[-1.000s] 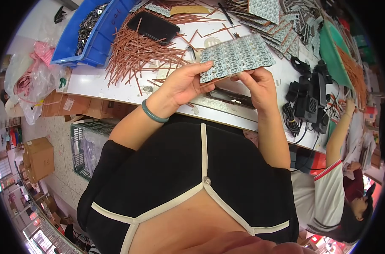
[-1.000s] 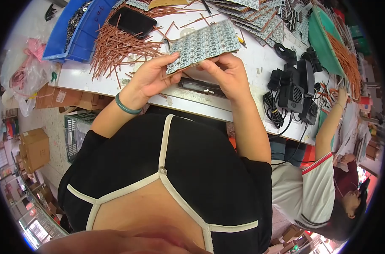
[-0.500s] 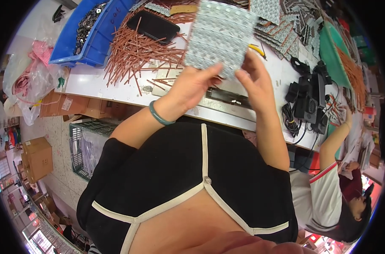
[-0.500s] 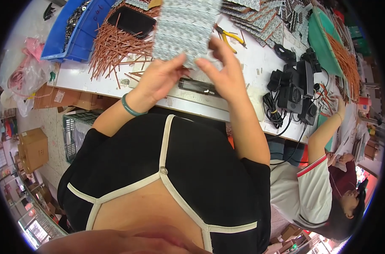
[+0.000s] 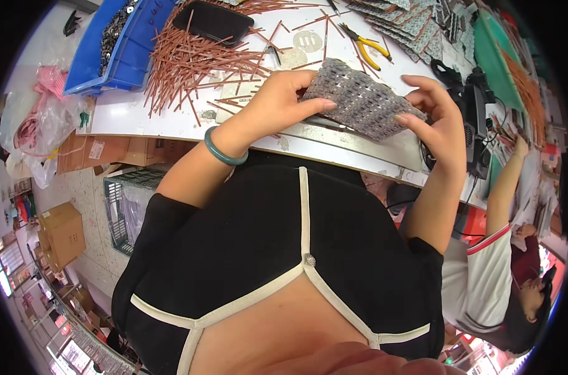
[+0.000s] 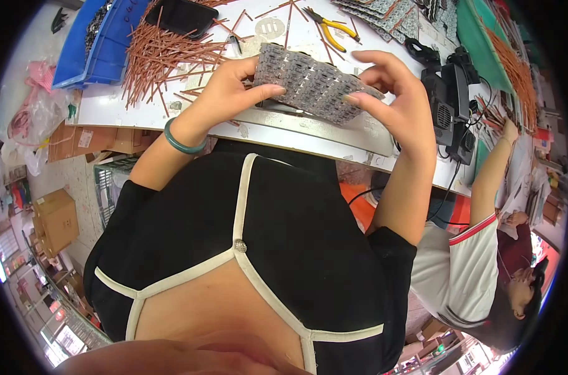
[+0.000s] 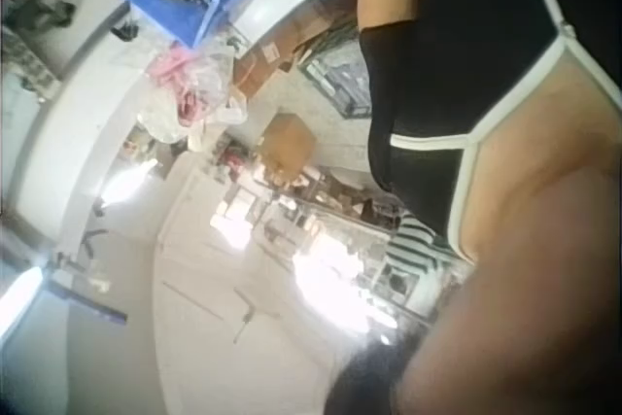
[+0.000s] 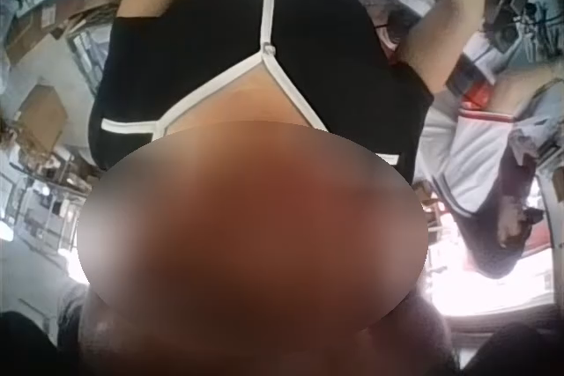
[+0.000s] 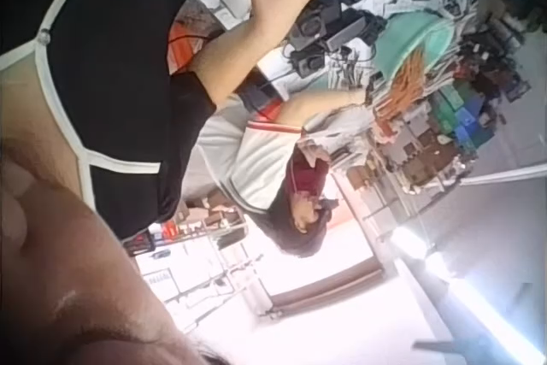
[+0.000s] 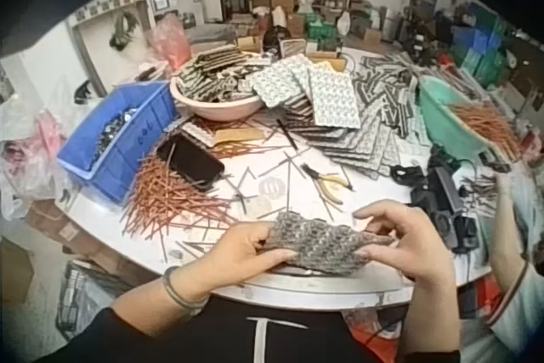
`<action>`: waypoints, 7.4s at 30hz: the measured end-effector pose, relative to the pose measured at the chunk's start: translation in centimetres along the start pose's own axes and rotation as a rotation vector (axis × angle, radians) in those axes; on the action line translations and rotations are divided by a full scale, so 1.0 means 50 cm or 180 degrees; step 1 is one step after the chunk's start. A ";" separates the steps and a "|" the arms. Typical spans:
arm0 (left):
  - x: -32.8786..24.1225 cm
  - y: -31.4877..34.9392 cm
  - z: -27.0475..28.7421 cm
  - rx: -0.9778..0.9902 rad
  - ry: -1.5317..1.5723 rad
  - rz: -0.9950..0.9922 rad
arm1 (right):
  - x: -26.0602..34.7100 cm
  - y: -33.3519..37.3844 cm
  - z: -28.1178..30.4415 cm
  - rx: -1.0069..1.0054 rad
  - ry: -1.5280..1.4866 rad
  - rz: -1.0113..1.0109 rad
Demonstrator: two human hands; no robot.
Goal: Assemble cylindrical battery cells into plastic grids and apply insulation layers to create battery packs.
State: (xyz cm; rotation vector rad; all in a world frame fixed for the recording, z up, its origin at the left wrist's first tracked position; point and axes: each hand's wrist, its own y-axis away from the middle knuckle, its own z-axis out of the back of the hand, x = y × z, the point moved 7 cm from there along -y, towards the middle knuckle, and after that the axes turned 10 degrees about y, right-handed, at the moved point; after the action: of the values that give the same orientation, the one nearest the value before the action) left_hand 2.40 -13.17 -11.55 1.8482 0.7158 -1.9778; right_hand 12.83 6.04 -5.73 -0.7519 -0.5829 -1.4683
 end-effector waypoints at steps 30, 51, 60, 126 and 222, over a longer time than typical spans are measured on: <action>0.027 0.026 -0.006 -0.0282 0.0204 -0.0098 | -0.049 0.063 -0.048 -0.0739 0.0531 -0.0278; 0.015 -0.005 0.037 -0.0926 0.1873 0.0206 | -0.112 0.061 -0.034 -0.1618 -0.0763 -0.0857; 0.037 0.017 0.011 -0.0699 0.3836 0.1541 | -0.009 -0.072 -0.144 -0.0360 -0.2256 -0.0336; 0.027 0.009 -0.061 -0.0272 0.3482 0.0768 | -0.014 0.001 -0.222 -0.0727 -0.4043 -0.1336; 0.015 -0.130 0.043 0.0117 -0.1019 -0.0541 | -0.038 -0.103 -0.063 -0.0665 0.1208 0.0729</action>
State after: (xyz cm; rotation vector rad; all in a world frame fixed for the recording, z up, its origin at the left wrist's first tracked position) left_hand -3.11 -9.03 -11.39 1.4785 0.7610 -2.3364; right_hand 7.34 5.16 -8.73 -0.6533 -0.0525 -1.4218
